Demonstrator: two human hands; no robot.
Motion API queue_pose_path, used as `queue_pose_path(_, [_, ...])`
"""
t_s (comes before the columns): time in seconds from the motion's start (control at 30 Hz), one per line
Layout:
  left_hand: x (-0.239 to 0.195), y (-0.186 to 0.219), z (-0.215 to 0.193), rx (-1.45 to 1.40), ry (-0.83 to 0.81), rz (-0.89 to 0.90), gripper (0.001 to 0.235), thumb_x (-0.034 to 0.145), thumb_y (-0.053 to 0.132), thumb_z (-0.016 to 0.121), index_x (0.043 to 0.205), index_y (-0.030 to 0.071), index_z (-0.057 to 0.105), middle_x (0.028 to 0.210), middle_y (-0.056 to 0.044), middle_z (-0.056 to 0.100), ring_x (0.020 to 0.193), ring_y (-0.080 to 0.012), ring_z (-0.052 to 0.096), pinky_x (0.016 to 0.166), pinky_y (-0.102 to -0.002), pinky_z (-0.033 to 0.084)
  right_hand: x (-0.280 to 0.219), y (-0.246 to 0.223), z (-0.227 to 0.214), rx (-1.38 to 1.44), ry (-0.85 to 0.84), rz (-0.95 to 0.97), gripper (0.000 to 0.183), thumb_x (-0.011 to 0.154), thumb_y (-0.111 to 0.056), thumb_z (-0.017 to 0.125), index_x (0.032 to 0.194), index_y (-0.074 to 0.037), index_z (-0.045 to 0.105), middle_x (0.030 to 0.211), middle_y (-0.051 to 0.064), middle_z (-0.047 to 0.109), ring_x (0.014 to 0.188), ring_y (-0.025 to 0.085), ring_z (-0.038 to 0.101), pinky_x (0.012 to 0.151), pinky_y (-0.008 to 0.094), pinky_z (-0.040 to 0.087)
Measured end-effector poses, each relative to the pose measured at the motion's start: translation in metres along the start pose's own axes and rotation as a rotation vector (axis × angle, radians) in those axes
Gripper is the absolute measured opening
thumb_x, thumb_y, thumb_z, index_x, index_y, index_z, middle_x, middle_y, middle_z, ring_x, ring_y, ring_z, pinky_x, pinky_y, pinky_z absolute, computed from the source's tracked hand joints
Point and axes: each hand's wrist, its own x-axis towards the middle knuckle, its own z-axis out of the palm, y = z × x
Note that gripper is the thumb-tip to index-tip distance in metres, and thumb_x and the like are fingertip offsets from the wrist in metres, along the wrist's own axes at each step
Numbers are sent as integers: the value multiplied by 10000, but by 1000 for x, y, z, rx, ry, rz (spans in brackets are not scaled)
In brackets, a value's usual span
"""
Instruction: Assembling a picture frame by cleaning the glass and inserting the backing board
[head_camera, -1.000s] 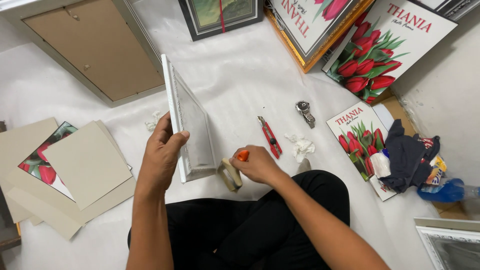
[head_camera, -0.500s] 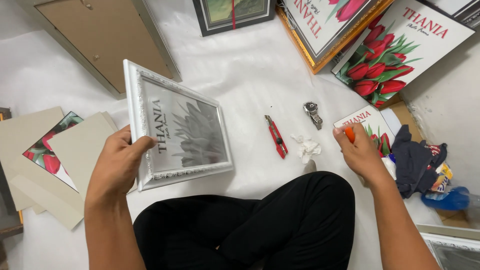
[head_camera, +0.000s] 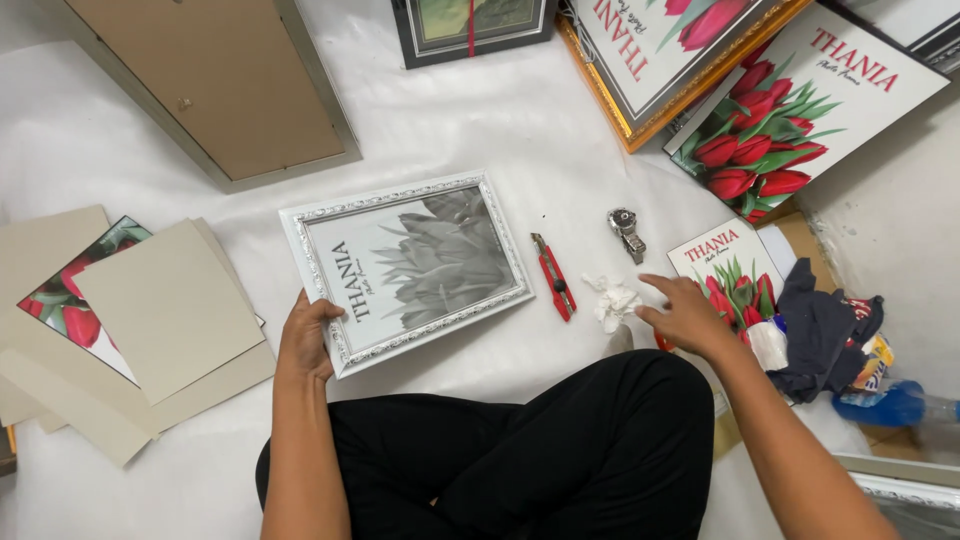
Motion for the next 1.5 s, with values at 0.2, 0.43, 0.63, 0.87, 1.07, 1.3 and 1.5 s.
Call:
queue_pose_path(0.2, [22,-17,-6,-66,15,-18,763,644,-12,572,1391,146,557,1175,-123,698,1039,-283,701,937,-401,563,8,-72,-2,-616,-117,-480,500,970,-219,621,1464,-221,541,1535,123,463,1230,350,652,990,411,580])
queue_pose_path(0.43, [21,-11,4,-17,105,-85,777,640,19,598,1405,142,551,1147,-135,690,1045,-303,675,950,-427,554,41,-111,23,-260,337,-492,180,958,-237,631,1078,-176,751,985,0,708,947,196,738,836,303,594])
queue_pose_path(0.63, [20,-11,10,-118,191,-141,561,810,313,738,1337,145,640,1099,-121,718,1002,-264,685,903,-427,566,-1,-216,100,-18,55,-453,463,971,-277,508,1347,-32,622,1276,269,656,1149,455,666,961,554,554])
queue_pose_path(0.87, [-19,29,45,172,271,-84,751,1039,567,452,1504,-23,444,1540,-293,428,1453,-437,390,1198,-528,342,-60,-346,147,-19,-74,-750,768,1079,-511,216,1574,76,218,1638,336,185,1540,457,137,1236,595,-1])
queue_pose_path(1.07, [-6,20,35,127,268,-63,704,1046,541,479,1476,-17,494,1424,-283,529,1334,-409,514,1088,-516,459,48,-336,142,9,246,-387,761,1095,-514,278,1589,64,241,1659,300,211,1559,413,170,1255,581,60])
queue_pose_path(1.3, [15,-1,29,197,279,36,546,996,429,671,1324,-5,625,1030,-165,724,929,-223,694,771,-384,625,55,-416,132,-41,140,-747,748,1083,-552,249,1630,-43,204,1700,233,152,1577,417,123,1280,549,99])
queue_pose_path(1.5, [7,10,39,132,272,-6,567,976,397,701,1328,-36,603,1013,-216,736,857,-252,723,743,-403,640,104,-391,91,-118,101,-521,873,1038,-654,59,1585,-23,309,1649,225,290,1562,333,218,1280,468,87])
